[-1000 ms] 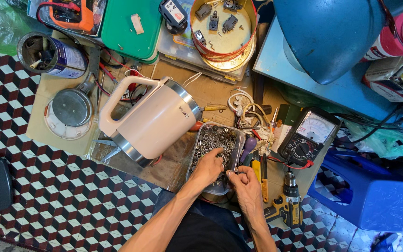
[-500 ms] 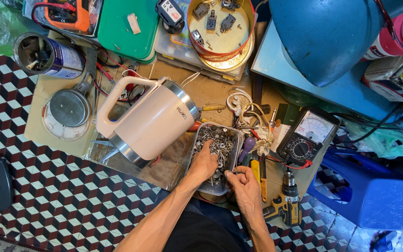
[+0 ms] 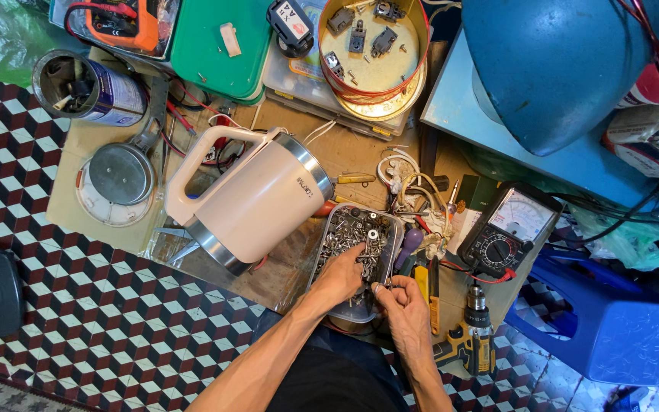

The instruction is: The person disassembles a white electric kettle, removes the outer casing, and manipulates internal wires and components. They then search through a container of screws and fasteners, selecting small parts while handling the kettle and tools on a cluttered workbench.

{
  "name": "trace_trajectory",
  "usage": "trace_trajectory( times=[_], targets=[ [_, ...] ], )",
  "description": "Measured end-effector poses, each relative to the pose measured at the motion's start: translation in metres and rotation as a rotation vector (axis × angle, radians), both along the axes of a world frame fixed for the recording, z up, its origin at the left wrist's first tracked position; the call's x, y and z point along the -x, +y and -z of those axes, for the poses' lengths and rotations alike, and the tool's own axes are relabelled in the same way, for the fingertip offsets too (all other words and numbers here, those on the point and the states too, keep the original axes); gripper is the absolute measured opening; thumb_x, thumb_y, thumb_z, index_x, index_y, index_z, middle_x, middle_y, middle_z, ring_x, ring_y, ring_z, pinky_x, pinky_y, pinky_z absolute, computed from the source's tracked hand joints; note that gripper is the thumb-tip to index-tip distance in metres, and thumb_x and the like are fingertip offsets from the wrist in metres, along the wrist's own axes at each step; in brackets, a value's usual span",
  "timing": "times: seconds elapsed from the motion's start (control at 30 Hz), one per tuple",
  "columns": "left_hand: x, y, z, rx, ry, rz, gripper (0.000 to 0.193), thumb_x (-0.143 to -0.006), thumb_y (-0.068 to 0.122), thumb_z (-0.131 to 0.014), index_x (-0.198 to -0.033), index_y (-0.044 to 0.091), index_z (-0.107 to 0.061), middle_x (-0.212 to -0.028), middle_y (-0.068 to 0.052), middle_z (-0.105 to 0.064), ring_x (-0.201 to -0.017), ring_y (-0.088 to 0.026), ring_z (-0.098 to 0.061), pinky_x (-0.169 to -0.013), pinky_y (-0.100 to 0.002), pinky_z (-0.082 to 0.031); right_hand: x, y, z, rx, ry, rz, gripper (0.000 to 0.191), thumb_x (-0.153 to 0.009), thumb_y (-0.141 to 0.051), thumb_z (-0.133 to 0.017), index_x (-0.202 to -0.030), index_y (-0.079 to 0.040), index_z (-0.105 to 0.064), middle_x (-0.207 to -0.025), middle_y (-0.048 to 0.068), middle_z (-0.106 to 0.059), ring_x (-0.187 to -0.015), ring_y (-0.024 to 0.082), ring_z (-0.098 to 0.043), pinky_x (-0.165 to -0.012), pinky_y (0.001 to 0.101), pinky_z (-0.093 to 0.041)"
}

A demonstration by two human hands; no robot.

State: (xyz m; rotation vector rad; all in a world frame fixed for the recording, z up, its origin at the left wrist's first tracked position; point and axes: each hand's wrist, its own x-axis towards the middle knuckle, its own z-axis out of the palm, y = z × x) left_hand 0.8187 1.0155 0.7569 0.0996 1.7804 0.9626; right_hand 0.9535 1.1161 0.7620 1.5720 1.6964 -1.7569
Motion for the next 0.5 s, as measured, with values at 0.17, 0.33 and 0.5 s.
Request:
trace_trajectory(
  times=[0.17,0.33,0.5],
  targets=[
    [-0.003,-0.006,0.002,-0.057,0.155,-0.047,0.046,-0.095,0.011,-0.053,-0.14,0.0,-0.052,-0.068,-0.021,-0.069,-0.06,-0.028,-0.07,-0.062,-0.042,-0.055,0.002,-0.001,0.0,0.005,-0.011,0.007,0.035,-0.086,-0.024,-0.075,-0.111,-0.001,-0.062,-0.071,0.002,-0.064,-0.063,0.009,-0.055,-0.057,0.0236,-0.043],
    [-0.009,-0.006,0.004,-0.066,0.123,-0.242,0.047,-0.096,0.012,-0.051,-0.141,0.0,-0.04,-0.072,-0.017,-0.069,-0.067,-0.032,-0.072,-0.063,-0.044,-0.056,0.002,-0.001,0.0,0.003,-0.011,0.014,0.035,-0.086,-0.024,-0.075,-0.11,-0.001,-0.062,-0.071,0.002,-0.064,-0.063,0.008,-0.055,-0.057,0.0232,-0.044],
    [-0.008,-0.003,0.002,-0.032,0.199,-0.268,0.059,-0.094,0.011,-0.053,-0.148,0.0,-0.033,-0.075,-0.017,-0.071,-0.07,-0.031,-0.074,-0.066,-0.044,-0.057,0.001,-0.001,0.0,-0.003,-0.01,0.005,0.035,-0.086,-0.024,-0.075,-0.111,-0.001,-0.062,-0.07,0.003,-0.065,-0.063,0.009,-0.056,-0.058,0.0234,-0.043]
  ],
)
